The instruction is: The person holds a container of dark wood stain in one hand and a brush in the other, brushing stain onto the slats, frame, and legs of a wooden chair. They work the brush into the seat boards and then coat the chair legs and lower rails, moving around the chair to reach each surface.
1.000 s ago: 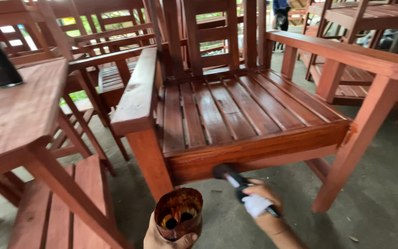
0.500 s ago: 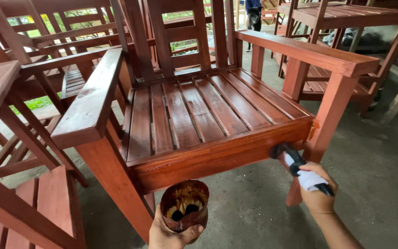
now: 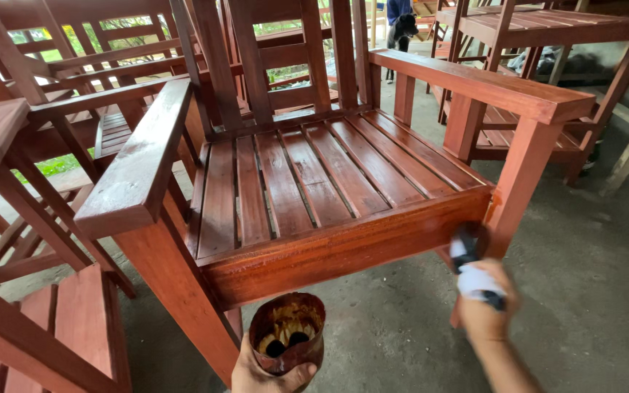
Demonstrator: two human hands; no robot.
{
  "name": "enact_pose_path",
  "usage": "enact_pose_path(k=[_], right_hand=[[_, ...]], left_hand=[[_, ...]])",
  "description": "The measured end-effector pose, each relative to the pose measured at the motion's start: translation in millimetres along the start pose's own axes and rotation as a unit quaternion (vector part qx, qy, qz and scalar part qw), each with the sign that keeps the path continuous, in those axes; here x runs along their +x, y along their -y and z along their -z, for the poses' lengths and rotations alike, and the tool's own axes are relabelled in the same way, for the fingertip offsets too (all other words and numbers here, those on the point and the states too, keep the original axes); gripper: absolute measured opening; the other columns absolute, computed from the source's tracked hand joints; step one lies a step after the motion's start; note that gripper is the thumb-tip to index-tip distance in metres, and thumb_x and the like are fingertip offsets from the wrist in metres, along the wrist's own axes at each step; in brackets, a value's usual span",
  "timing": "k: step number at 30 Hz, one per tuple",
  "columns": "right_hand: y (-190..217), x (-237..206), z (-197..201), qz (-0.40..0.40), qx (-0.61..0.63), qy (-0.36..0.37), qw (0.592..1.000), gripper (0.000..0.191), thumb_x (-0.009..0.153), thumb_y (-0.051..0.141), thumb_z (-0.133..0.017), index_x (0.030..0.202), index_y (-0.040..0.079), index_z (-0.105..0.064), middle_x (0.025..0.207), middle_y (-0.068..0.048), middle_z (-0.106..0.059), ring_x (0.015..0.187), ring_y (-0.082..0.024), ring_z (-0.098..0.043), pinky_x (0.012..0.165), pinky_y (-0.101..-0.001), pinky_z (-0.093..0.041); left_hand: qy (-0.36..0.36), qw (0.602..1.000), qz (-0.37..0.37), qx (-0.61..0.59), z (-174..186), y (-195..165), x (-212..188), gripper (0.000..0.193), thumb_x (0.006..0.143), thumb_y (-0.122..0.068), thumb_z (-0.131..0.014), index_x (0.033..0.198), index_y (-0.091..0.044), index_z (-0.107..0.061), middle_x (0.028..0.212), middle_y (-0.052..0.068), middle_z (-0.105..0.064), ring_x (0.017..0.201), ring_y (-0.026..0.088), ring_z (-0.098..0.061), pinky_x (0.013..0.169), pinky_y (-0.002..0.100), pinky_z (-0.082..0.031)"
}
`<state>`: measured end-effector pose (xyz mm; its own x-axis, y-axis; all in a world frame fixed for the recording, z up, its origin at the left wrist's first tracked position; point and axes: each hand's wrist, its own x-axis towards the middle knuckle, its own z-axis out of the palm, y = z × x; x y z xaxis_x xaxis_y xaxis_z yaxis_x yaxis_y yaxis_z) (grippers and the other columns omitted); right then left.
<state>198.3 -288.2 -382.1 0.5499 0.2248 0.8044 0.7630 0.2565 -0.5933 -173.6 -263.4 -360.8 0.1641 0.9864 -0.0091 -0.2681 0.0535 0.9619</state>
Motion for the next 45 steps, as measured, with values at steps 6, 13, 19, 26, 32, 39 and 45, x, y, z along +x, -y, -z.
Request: enact_pose_path(k=[6, 13, 19, 26, 32, 39, 45], right_hand=[[37.2, -58.9, -17.5, 0.007, 0.063, 0.17, 0.983, 0.014, 0.081, 0.001, -0.069, 0.092, 0.01, -0.069, 0.104, -0.009, -0.074, 0.094, -0.02, -0.071, 0.084, -0.0312, -0.054], [1.4, -5.9, 8.1, 0.029, -0.008, 0.111, 0.993, 0.02, 0.079, -0.001, -0.07, 0.096, 0.01, -0.069, 0.105, -0.009, -0.072, 0.099, -0.021, -0.071, 0.09, -0.0303, -0.054], [-8.5, 35.4, 40.1, 0.123, -0.043, -0.007, 0.991, 0.018, 0.086, 0.0, -0.073, 0.101, 0.008, -0.069, 0.108, -0.012, -0.067, 0.105, -0.028, -0.068, 0.095, -0.0341, -0.052], [-4.9, 48.8, 19.0, 0.156, -0.013, 0.002, 0.988, 0.021, 0.088, 0.0, -0.073, 0.106, 0.008, -0.067, 0.12, -0.016, -0.062, 0.106, -0.029, -0.065, 0.09, -0.0349, -0.052], [-21.3, 10.7, 11.0, 0.131, -0.04, 0.015, 0.99, 0.024, 0.084, 0.004, -0.073, 0.106, 0.009, -0.066, 0.121, -0.017, -0.061, 0.109, -0.033, -0.064, 0.092, -0.04, -0.052], [-19.6, -9.5, 15.8, 0.102, -0.039, 0.019, 0.994, 0.022, 0.084, 0.005, -0.072, 0.104, 0.01, -0.065, 0.121, -0.013, -0.067, 0.112, -0.032, -0.067, 0.099, -0.0386, -0.053], [-11.8, -13.6, 23.1, 0.066, -0.03, 0.029, 0.997, 0.02, 0.086, 0.002, -0.07, 0.106, 0.008, -0.066, 0.117, -0.015, -0.069, 0.109, -0.031, -0.069, 0.097, -0.0355, -0.053]], left_hand=[[-0.015, 0.999, 0.009, -0.046, -11.9, 5.0, -1.1, 0.098, 0.057, -0.006, -0.093, 0.142, -0.001, -0.045, 0.123, 0.02, -0.067, 0.12, 0.034, -0.069, 0.1, 0.053, -0.055], [-0.031, 0.998, -0.051, -0.021, -13.9, 20.4, 2.3, 0.096, 0.059, -0.007, -0.091, 0.143, 0.0, -0.045, 0.125, 0.018, -0.068, 0.119, 0.032, -0.07, 0.098, 0.049, -0.056], [0.014, 0.996, -0.054, -0.066, -14.1, 25.4, 4.7, 0.098, 0.056, -0.003, -0.092, 0.14, 0.004, -0.043, 0.126, 0.021, -0.068, 0.12, 0.033, -0.07, 0.098, 0.051, -0.056], [0.021, 1.0, -0.008, 0.017, -18.6, 13.6, 11.6, 0.106, 0.056, -0.012, -0.096, 0.145, -0.001, -0.039, 0.127, 0.018, -0.066, 0.122, 0.032, -0.068, 0.103, 0.05, -0.06], [0.006, 0.999, 0.03, -0.036, -22.5, 5.5, 11.0, 0.106, 0.057, -0.012, -0.095, 0.146, -0.004, -0.038, 0.129, 0.017, -0.061, 0.125, 0.032, -0.064, 0.101, 0.052, -0.055], [0.022, 1.0, 0.005, -0.015, -16.0, 16.3, 12.4, 0.107, 0.054, -0.013, -0.096, 0.145, -0.003, -0.039, 0.128, 0.017, -0.062, 0.122, 0.031, -0.065, 0.101, 0.05, -0.056], [0.024, 1.0, -0.011, 0.0, -12.2, 22.9, 13.9, 0.108, 0.053, -0.012, -0.096, 0.144, -0.002, -0.039, 0.128, 0.017, -0.064, 0.123, 0.031, -0.066, 0.104, 0.05, -0.058]])
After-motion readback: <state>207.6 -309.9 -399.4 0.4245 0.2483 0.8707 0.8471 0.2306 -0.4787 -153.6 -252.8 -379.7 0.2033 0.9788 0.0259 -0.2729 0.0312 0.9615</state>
